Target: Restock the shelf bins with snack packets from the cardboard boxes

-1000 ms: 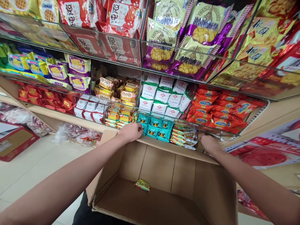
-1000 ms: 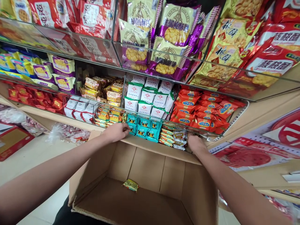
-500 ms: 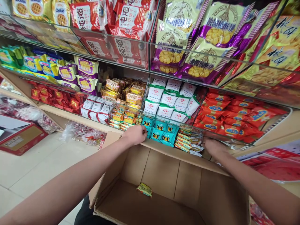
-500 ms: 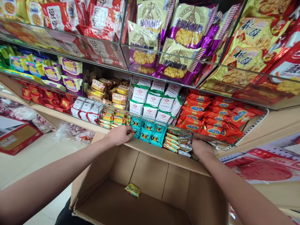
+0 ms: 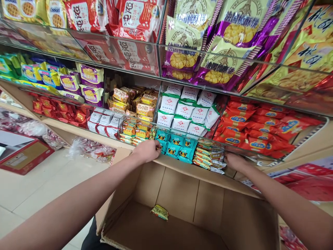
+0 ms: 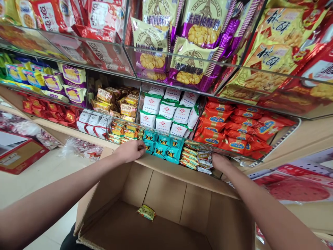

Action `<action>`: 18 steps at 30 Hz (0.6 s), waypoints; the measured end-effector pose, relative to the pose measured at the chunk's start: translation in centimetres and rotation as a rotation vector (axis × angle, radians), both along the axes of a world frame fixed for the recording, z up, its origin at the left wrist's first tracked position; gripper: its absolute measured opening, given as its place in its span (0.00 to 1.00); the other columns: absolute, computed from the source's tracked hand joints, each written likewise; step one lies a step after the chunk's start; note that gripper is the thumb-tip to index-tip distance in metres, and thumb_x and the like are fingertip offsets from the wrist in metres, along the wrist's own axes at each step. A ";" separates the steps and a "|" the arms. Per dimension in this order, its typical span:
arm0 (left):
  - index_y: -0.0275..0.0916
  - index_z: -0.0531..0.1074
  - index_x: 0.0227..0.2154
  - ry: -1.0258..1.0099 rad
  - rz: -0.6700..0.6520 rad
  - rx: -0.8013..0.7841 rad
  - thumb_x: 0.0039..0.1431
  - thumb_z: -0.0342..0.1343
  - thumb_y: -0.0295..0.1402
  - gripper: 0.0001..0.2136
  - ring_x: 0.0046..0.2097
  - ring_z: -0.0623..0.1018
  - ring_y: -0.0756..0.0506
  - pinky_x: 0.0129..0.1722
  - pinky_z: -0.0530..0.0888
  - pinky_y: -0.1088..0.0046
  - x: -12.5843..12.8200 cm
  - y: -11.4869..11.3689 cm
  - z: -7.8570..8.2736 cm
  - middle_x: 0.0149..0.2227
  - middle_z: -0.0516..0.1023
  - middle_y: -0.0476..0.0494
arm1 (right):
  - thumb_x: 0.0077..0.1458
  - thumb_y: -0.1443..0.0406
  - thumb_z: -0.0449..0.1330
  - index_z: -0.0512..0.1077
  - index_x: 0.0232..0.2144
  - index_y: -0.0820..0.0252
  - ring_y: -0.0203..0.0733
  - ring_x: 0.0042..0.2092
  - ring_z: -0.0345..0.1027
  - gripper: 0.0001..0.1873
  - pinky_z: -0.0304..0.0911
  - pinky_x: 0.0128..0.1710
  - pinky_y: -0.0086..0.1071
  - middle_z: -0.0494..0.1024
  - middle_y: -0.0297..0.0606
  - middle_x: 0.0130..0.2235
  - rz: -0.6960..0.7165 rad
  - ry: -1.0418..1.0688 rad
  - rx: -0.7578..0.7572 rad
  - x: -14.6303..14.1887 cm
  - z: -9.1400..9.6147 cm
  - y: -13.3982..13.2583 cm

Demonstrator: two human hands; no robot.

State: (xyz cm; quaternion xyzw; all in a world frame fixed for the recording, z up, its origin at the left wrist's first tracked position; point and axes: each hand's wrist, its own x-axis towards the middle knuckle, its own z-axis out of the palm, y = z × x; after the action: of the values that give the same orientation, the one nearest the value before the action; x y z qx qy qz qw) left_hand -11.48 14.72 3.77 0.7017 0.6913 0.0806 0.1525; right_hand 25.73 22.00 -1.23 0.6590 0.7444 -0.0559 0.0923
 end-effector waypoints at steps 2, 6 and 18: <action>0.46 0.72 0.31 0.003 -0.007 0.009 0.48 0.48 0.38 0.10 0.34 0.75 0.45 0.30 0.68 0.73 0.0 0.0 0.0 0.33 0.77 0.47 | 0.48 0.69 0.52 0.69 0.37 0.66 0.46 0.40 0.68 0.13 0.59 0.37 0.32 0.73 0.50 0.39 0.021 -0.042 -0.004 -0.3 0.0 -0.5; 0.47 0.72 0.31 0.016 -0.026 0.021 0.48 0.47 0.38 0.10 0.34 0.74 0.45 0.28 0.67 0.73 0.0 -0.1 0.0 0.33 0.77 0.48 | 0.52 0.66 0.49 0.61 0.49 0.64 0.49 0.45 0.65 0.20 0.58 0.42 0.37 0.69 0.51 0.45 0.119 -0.064 0.039 -1.5 0.0 -1.0; 0.47 0.72 0.32 0.012 -0.002 0.024 0.48 0.48 0.38 0.10 0.34 0.74 0.46 0.29 0.67 0.73 0.2 0.0 0.0 0.33 0.76 0.49 | 0.47 0.62 0.58 0.68 0.39 0.65 0.52 0.48 0.60 0.16 0.52 0.48 0.41 0.69 0.51 0.45 0.135 -0.033 0.120 -2.0 0.0 1.0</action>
State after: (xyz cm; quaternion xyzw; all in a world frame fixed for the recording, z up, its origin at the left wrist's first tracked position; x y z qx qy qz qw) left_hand -11.33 14.74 3.80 0.7047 0.6904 0.0845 0.1398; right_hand 23.70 23.05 -1.18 0.6126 0.7874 0.0057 0.0684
